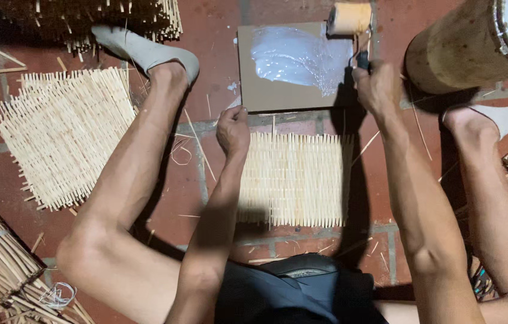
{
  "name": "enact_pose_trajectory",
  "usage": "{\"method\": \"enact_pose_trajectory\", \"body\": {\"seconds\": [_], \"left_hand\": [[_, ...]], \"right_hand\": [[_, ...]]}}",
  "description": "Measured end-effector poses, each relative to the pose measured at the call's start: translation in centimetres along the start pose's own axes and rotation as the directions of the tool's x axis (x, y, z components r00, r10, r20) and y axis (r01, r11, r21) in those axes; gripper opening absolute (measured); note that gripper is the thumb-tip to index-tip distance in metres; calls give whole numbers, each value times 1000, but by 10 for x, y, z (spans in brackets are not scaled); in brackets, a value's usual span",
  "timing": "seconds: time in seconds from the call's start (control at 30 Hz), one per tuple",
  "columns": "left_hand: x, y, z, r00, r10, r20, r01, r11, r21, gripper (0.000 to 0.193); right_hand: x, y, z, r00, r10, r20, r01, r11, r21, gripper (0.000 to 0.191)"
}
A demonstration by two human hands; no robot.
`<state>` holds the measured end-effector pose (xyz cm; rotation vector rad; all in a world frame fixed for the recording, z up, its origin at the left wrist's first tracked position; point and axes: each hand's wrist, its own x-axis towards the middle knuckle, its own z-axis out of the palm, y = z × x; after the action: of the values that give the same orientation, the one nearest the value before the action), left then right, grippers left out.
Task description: The person weaves thin bamboo strips into a rectangular mat on a tiled floor. They use a small wooden tool to press the strips into place, then apply glue with a roller to a cardboard backing and attach the mat to it.
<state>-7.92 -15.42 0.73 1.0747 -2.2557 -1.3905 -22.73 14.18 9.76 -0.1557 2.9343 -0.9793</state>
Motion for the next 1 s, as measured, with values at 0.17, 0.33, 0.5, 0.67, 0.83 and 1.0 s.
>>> {"method": "enact_pose_trajectory", "body": {"seconds": [0.17,0.33,0.5,0.67,0.83,1.0], "left_hand": [[-2,6,-1,1000,12,4,-12,1000,5,23],[-2,8,-6,996,-50,70,51,999,-9,24],[6,7,-11,996,10,85,-6,999,-48,23],[11,1,-5,998,-1,61,2,1000,-22,25],[15,-5,0,998,-29,57,33,996,-80,22],[19,-7,-6,994,-95,52,107,939,-328,21]], "right_hand": [[-124,-3,5,987,-143,-70,152,979,133,31],[-202,-35,-5,966,252,52,-248,966,-67,41],[-147,-93,54,999,-14,46,12,999,49,39],[-42,-139,119,990,-135,50,141,982,-126,35],[0,-161,136,993,-115,11,115,985,-131,35],[-99,-147,115,969,-246,29,247,967,-62,29]]}}
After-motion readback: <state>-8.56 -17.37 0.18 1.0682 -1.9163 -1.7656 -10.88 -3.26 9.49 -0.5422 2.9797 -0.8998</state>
